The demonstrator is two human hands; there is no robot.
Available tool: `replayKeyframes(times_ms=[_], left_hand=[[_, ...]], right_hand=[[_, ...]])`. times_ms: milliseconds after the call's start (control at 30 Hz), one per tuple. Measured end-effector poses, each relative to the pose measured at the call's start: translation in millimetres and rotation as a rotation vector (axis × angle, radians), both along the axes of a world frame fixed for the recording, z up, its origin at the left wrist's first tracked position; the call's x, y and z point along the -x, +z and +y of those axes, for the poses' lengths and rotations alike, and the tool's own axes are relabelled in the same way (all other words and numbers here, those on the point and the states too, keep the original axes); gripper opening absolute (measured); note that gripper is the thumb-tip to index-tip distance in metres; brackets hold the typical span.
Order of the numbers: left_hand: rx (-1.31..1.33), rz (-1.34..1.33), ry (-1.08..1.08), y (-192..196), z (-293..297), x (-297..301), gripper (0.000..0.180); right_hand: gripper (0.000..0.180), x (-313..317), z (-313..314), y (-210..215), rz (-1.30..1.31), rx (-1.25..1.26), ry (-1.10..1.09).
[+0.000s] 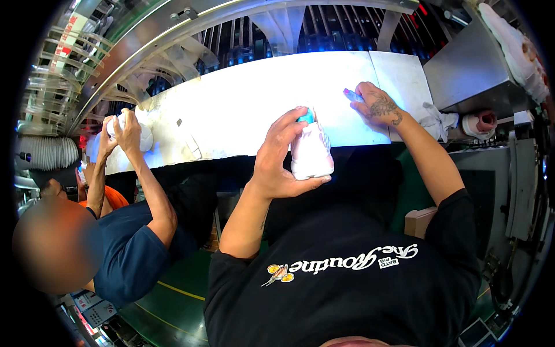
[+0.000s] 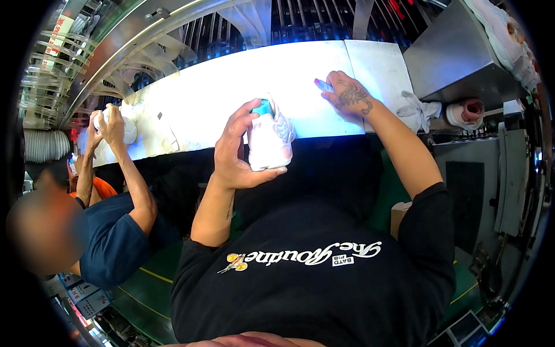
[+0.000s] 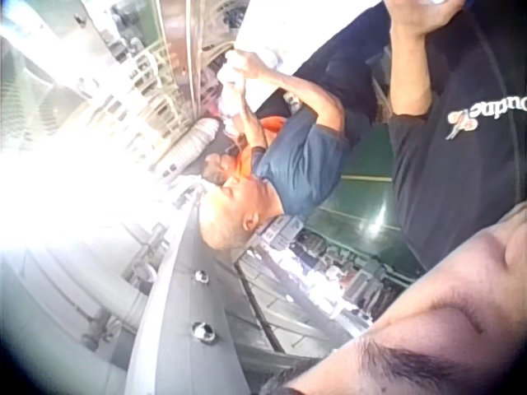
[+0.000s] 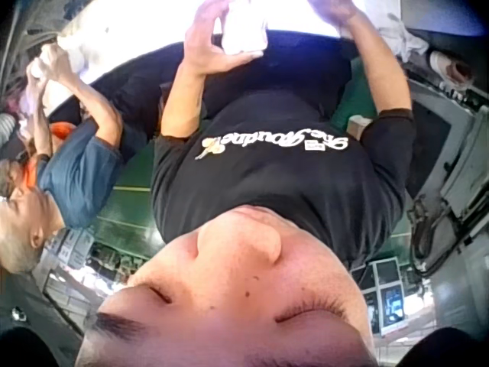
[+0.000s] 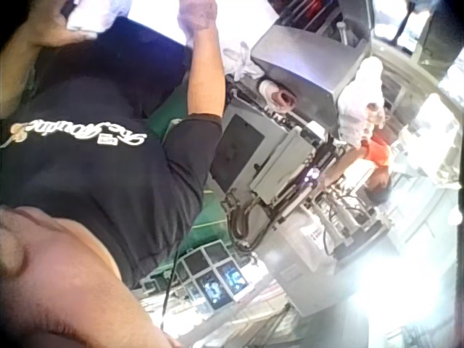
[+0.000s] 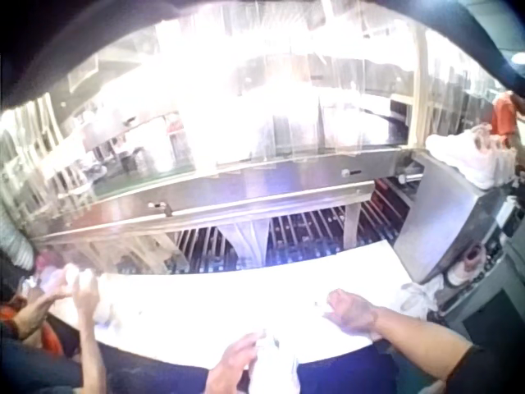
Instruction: The person assembles a white shoe by hand, inserting a blue insole into the shoe body. They then use a blue utility knife to trim excess material from the shoe's opening. The person continues to adjust and inspect the shoe's fit and structure throughout the process.
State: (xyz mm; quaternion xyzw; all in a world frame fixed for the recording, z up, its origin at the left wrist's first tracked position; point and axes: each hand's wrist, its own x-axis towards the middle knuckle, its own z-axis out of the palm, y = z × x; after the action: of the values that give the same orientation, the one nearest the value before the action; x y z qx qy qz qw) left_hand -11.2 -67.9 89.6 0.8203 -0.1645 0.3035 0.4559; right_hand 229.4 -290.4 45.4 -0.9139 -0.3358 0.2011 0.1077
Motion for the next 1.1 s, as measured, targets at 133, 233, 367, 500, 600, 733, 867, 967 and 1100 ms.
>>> replayKeyframes(times_ms=[133, 233, 367, 500, 600, 733, 867, 967, 1100], left_hand=[[-0.011, 0.022, 0.009, 2.4, -4.7, 4.5, 0.099], [-0.018, 0.032, 0.003, 6.0, -8.0, 3.6, 0.098], [-0.04, 0.048, 0.02, 10.3, -9.5, 3.6, 0.097], [-0.037, 0.059, 0.016, 10.5, -11.2, 2.1, 0.096], [-0.037, 0.058, 0.014, 10.2, -11.5, 1.3, 0.096], [-0.025, 0.049, -0.005, 7.2, -12.7, -2.7, 0.097], [-0.09, 0.056, -0.002, 10.2, -15.9, -9.0, 0.104], [-0.127, 0.065, 0.052, 16.4, -28.9, -13.3, 0.105], [-0.146, 0.072, 0.059, 20.6, -37.7, -20.5, 0.102]], right_hand=[[0.03, 20.3, 10.0, 41.2, 0.535, -0.76, -0.188], [0.015, 55.7, 29.0, 89.6, 0.834, -1.604, 0.191], [0.018, 72.3, 41.6, 112.0, 1.147, -1.815, 0.224], [0.028, 93.4, 56.8, 96.6, 1.576, -1.839, 0.074], [0.036, 93.1, 56.8, 87.8, 1.631, -1.815, 0.085], [0.045, 89.8, 51.6, 86.3, 1.665, -1.702, 0.065], [0.045, 99.7, 46.3, 90.0, 1.555, -1.704, -0.289], [0.045, 109.6, 37.7, 96.9, 1.443, -1.763, -0.482], [0.048, 118.3, 22.7, 90.6, 1.473, -1.944, -0.531]])
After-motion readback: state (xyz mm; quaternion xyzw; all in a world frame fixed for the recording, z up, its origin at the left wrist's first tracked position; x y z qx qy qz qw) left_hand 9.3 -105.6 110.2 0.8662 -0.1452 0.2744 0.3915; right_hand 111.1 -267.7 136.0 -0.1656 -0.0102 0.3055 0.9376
